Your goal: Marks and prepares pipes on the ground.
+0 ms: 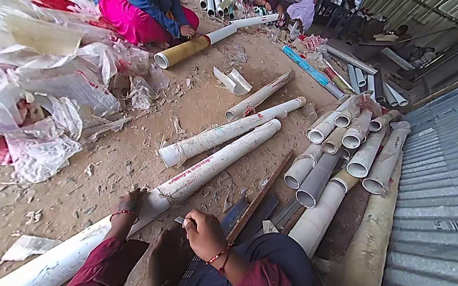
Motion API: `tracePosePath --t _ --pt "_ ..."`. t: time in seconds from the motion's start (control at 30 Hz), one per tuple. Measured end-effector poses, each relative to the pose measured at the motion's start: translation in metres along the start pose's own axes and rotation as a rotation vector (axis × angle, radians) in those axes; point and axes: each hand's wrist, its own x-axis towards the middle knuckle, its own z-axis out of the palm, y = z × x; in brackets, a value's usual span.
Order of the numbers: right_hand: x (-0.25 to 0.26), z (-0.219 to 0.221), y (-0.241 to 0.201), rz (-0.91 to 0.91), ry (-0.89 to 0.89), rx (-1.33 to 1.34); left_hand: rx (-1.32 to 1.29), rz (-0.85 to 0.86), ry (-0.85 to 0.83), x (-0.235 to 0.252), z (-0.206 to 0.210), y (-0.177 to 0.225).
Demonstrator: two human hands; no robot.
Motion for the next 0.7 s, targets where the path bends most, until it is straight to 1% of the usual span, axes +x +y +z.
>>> tracePosePath --t 0.13,0.2,0.27,0.33,0.4,0.6,0.67,0.7 --pt "0.002 0.0 0.002 0.004 -0.006 -0.004 -0.201 -0.125 -0.013 0.022 -0.006 -0.011" --pt "0.003 0.0 0.003 0.001 -0.004 -0.007 -0.376 -0.194 0.0 0.036 0.001 -0.029" --pt "0.004 -0.001 0.003 0.008 -0.009 -0.018 -0.555 -0.209 0.009 0.033 0.006 -0.038" --pt "0.004 -0.001 0.003 0.011 -0.01 -0.023 -0.638 -0.168 -0.009 0.01 -0.002 -0.031" --pt "0.004 0.0 0.001 0.013 -0.011 -0.027 -0.639 -0.131 -0.06 -0.013 -0.011 -0.023" --pt "0.004 0.004 -0.001 0.011 0.016 -0.062 -0.598 0.02 -0.325 -0.054 -0.031 -0.011" --pt "0.005 0.006 -0.001 0.051 0.014 -0.099 -0.619 0.084 -0.307 -0.058 -0.023 -0.021" --pt "0.006 0.007 -0.002 0.076 0.013 -0.12 -0.613 0.126 -0.254 -0.058 -0.017 -0.027"
